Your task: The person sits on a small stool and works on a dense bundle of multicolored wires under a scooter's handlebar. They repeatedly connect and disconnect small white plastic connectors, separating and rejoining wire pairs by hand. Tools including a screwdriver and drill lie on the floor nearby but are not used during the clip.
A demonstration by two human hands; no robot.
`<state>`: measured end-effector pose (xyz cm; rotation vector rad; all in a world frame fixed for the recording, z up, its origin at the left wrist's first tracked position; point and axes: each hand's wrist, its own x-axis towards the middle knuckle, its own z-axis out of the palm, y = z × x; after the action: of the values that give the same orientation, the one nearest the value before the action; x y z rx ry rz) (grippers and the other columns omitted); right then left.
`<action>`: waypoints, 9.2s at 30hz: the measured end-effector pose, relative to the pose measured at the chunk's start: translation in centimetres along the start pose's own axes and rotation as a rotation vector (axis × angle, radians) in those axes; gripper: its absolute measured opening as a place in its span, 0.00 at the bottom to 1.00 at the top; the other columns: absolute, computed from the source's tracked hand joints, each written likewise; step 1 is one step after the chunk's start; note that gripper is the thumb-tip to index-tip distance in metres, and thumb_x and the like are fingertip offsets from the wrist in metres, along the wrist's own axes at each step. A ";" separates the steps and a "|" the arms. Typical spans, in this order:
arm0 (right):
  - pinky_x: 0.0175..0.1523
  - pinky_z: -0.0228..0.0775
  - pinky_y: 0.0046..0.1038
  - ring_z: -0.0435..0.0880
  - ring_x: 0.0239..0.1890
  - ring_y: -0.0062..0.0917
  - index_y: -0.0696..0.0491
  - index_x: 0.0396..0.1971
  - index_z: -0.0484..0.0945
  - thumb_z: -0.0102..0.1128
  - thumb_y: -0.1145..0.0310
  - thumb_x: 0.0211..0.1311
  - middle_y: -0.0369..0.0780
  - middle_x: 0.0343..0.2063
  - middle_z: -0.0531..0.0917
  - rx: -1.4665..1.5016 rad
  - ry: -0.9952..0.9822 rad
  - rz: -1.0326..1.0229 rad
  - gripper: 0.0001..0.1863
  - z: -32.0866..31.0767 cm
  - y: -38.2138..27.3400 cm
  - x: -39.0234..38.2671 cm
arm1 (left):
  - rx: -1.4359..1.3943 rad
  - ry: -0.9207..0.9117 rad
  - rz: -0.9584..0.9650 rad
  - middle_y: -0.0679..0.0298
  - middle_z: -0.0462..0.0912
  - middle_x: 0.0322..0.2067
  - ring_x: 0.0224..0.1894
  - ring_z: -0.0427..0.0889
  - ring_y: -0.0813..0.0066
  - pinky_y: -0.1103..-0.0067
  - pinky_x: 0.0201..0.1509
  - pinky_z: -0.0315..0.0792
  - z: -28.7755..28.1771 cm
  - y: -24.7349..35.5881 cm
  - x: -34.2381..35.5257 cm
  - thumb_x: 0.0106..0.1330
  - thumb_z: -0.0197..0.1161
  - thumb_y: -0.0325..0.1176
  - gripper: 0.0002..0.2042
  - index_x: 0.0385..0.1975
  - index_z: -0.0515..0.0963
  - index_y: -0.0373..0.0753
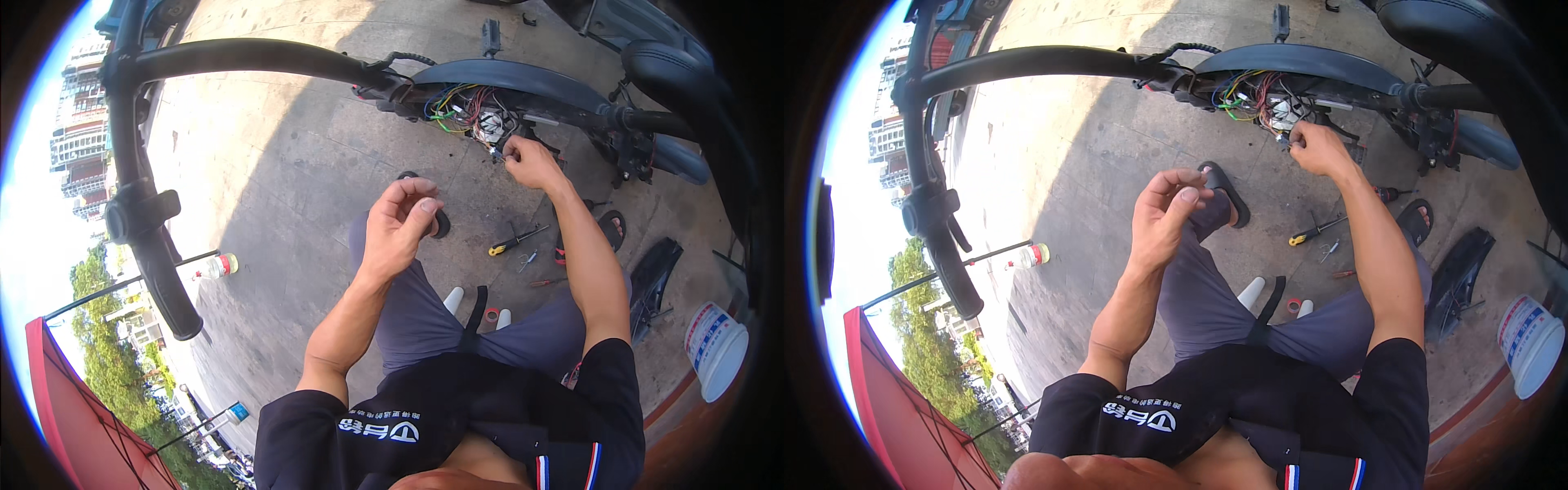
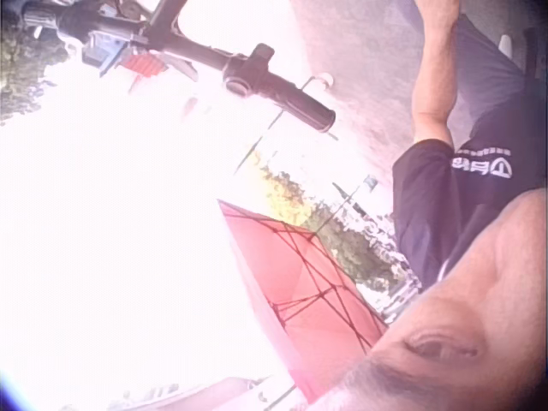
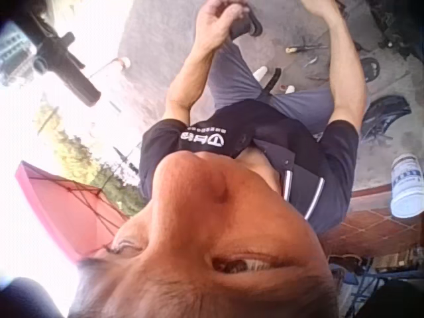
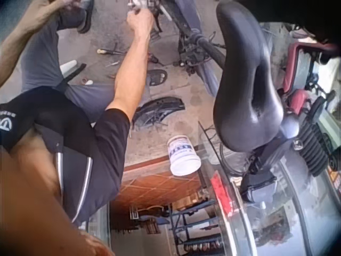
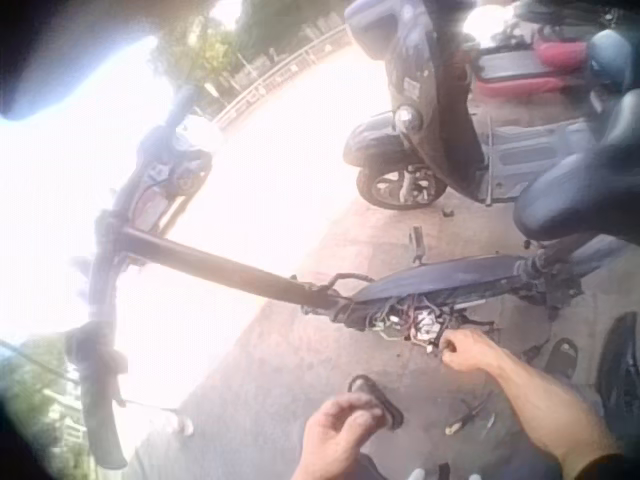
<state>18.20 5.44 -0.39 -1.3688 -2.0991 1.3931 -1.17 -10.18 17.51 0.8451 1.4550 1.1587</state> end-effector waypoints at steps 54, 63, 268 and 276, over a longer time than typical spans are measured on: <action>0.43 0.71 0.34 0.81 0.38 0.36 0.54 0.30 0.79 0.58 0.66 0.47 0.43 0.31 0.83 0.027 0.063 -0.083 0.11 -0.2 0.8 -0.2 | 0.800 0.606 0.196 0.67 0.75 0.24 0.23 0.72 0.83 0.83 0.24 0.68 -7.0 23.8 -6.5 0.71 0.45 0.55 0.25 0.50 0.76 0.41; 0.43 0.71 0.32 0.81 0.38 0.34 0.54 0.32 0.79 0.58 0.65 0.47 0.42 0.32 0.83 0.005 0.032 -0.048 0.12 -0.4 0.4 -0.4 | 1.050 0.504 0.222 0.61 0.80 0.27 0.23 0.79 0.81 0.83 0.24 0.74 -10.6 24.2 -6.7 0.69 0.48 0.54 0.25 0.48 0.74 0.36; 0.36 0.69 0.26 0.77 0.28 0.23 0.58 0.37 0.78 0.62 0.64 0.52 0.38 0.25 0.80 0.077 -0.004 0.245 0.15 -1.9 -0.1 -0.3 | 0.002 0.183 -0.269 0.69 0.76 0.21 0.20 0.70 0.86 0.88 0.22 0.64 1.8 -11.9 17.7 0.66 0.56 0.33 0.15 0.48 0.75 0.30; 0.36 0.70 0.28 0.78 0.27 0.25 0.57 0.37 0.78 0.62 0.63 0.51 0.39 0.23 0.81 0.098 0.003 0.258 0.16 -2.0 -0.1 -0.5 | -0.308 0.104 -0.346 0.66 0.77 0.22 0.20 0.72 0.82 0.86 0.22 0.65 2.1 -12.8 17.9 0.66 0.55 0.30 0.19 0.56 0.67 0.30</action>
<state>19.71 6.17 0.81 -1.6452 -1.8759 1.5662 -1.81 3.40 0.07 0.3095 1.3929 1.1336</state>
